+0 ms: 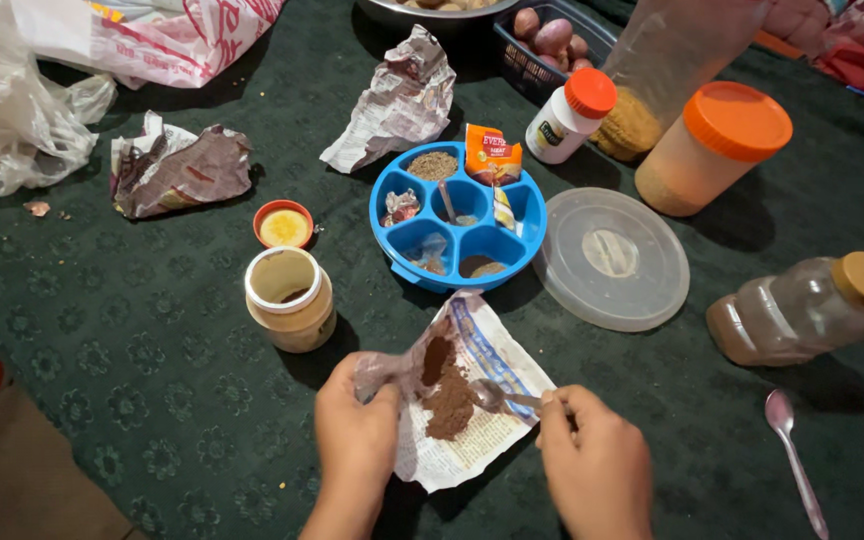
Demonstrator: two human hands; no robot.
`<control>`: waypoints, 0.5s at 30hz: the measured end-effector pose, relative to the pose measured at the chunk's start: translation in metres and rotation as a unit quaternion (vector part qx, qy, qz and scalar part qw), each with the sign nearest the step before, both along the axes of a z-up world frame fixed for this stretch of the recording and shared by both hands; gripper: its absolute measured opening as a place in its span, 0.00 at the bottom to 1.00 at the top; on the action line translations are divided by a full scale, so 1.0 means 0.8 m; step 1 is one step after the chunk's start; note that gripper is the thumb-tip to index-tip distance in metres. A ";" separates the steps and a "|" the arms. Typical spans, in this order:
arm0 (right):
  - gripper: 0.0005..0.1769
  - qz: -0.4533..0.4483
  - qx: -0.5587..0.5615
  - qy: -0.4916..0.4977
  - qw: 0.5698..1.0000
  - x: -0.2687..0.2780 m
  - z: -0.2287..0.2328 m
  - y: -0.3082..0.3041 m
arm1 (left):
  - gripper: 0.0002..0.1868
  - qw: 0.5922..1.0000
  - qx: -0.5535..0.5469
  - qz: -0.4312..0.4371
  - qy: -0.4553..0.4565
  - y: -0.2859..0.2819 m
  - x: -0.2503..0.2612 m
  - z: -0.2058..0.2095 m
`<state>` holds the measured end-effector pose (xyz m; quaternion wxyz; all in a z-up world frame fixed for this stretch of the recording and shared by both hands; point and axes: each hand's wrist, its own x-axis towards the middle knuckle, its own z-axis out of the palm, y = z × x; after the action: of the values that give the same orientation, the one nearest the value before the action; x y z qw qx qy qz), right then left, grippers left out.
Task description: The person scoops powdered spices from small jars and newspaper packets onto a sheet of newspaper using a spoon, then transfers the spices into compartments of a blue divided tray. The person also places a small orange packet into one compartment.
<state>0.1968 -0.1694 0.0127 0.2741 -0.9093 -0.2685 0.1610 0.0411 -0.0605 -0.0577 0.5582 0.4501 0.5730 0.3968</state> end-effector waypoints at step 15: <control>0.15 0.005 -0.062 -0.030 0.998 -0.004 -0.010 0.001 | 0.11 0.971 -0.101 -0.013 -0.216 0.016 -0.027 -0.014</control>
<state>0.1937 -0.1687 0.0047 0.2078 -0.9277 -0.2708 0.1513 0.0195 -0.0474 -0.0690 0.7165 0.3022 0.4699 0.4176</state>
